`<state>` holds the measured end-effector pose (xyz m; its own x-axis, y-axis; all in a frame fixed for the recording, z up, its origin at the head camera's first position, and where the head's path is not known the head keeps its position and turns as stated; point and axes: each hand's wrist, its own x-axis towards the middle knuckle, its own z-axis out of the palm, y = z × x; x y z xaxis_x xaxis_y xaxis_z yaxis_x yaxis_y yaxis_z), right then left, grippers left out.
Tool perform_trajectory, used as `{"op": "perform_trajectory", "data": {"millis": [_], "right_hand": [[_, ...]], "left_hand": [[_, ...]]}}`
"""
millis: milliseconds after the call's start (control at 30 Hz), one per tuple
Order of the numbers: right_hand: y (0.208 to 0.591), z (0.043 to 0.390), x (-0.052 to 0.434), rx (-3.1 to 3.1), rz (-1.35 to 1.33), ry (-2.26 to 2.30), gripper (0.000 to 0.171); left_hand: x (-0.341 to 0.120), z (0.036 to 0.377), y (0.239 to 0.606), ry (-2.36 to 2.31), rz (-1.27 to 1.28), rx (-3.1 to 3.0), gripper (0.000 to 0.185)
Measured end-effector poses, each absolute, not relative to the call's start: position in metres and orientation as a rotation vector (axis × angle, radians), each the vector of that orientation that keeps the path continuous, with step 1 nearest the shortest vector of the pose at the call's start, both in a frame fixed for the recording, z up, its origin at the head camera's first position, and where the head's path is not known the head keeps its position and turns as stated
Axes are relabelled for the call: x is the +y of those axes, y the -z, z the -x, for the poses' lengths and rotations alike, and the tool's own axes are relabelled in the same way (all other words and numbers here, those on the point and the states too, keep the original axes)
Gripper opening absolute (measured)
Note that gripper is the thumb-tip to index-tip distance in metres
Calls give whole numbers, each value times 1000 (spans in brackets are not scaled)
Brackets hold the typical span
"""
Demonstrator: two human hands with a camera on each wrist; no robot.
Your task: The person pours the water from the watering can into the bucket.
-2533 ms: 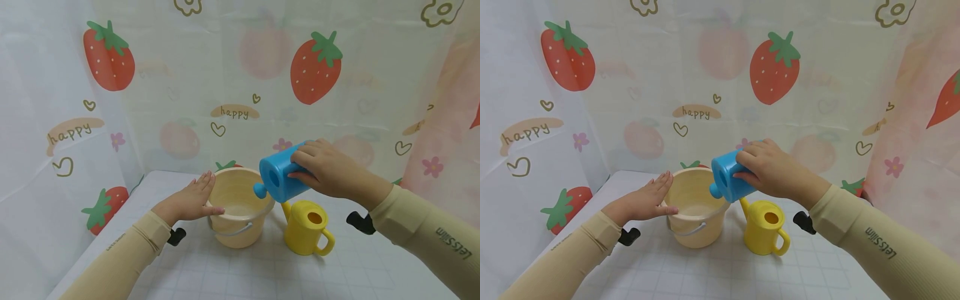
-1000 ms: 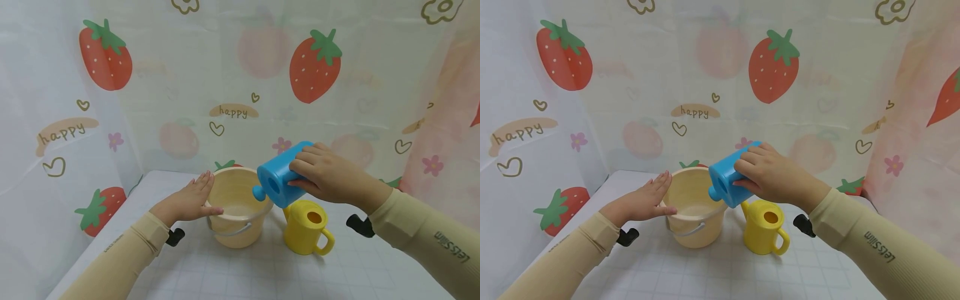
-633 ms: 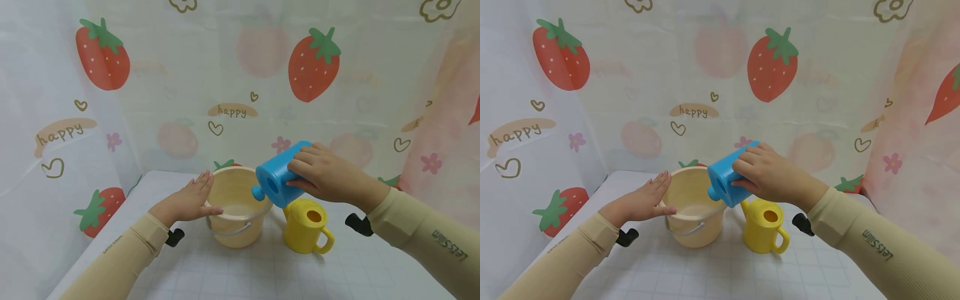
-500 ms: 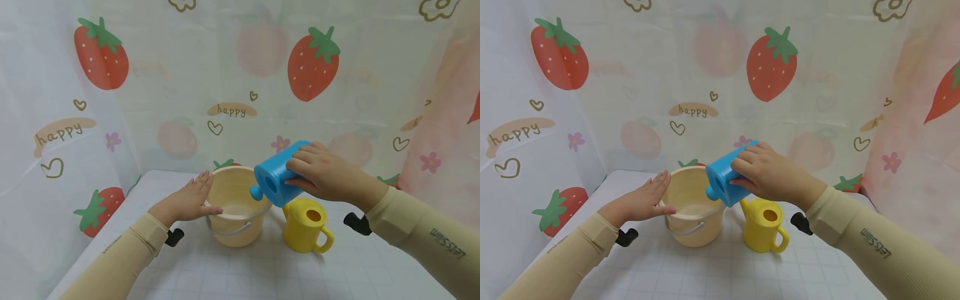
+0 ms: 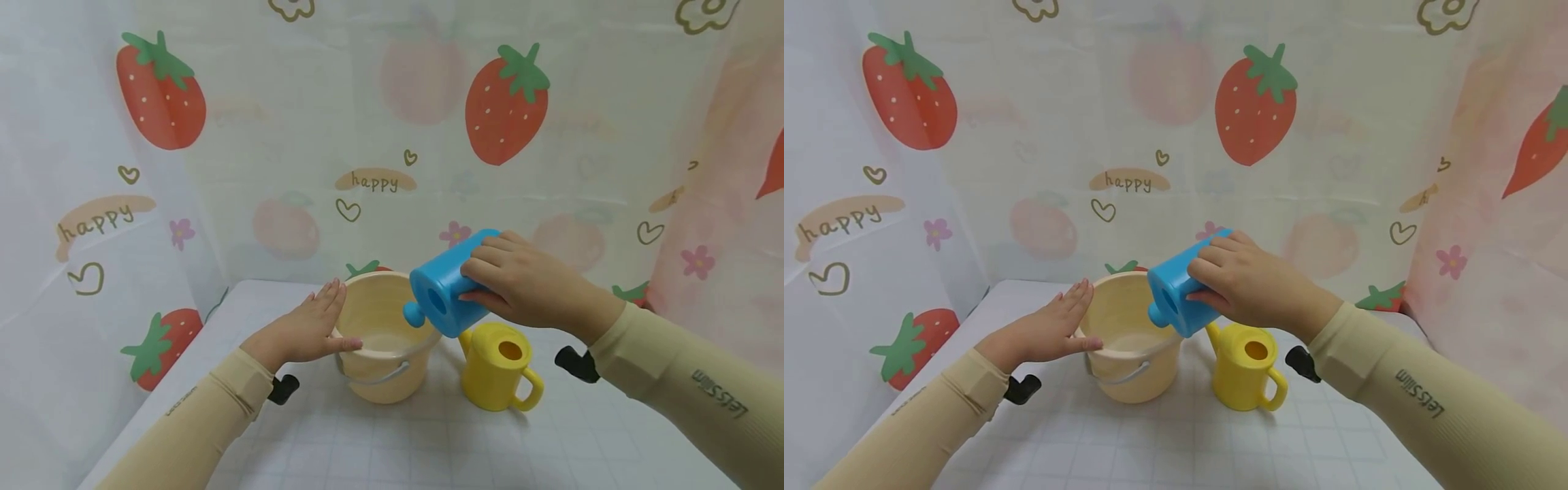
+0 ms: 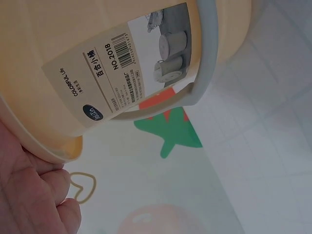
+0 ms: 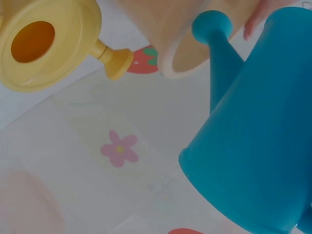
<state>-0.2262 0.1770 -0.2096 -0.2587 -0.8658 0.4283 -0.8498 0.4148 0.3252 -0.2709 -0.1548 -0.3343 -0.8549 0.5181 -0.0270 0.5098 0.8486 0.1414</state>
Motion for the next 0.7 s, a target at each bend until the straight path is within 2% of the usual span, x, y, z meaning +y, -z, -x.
{"op": "perform_trajectory", "data": {"millis": [700], "right_hand": [[207,220,179,-2101,-1464,59,27]], "left_hand": [[-153,268,332,-205,-831,2958,113]]}}
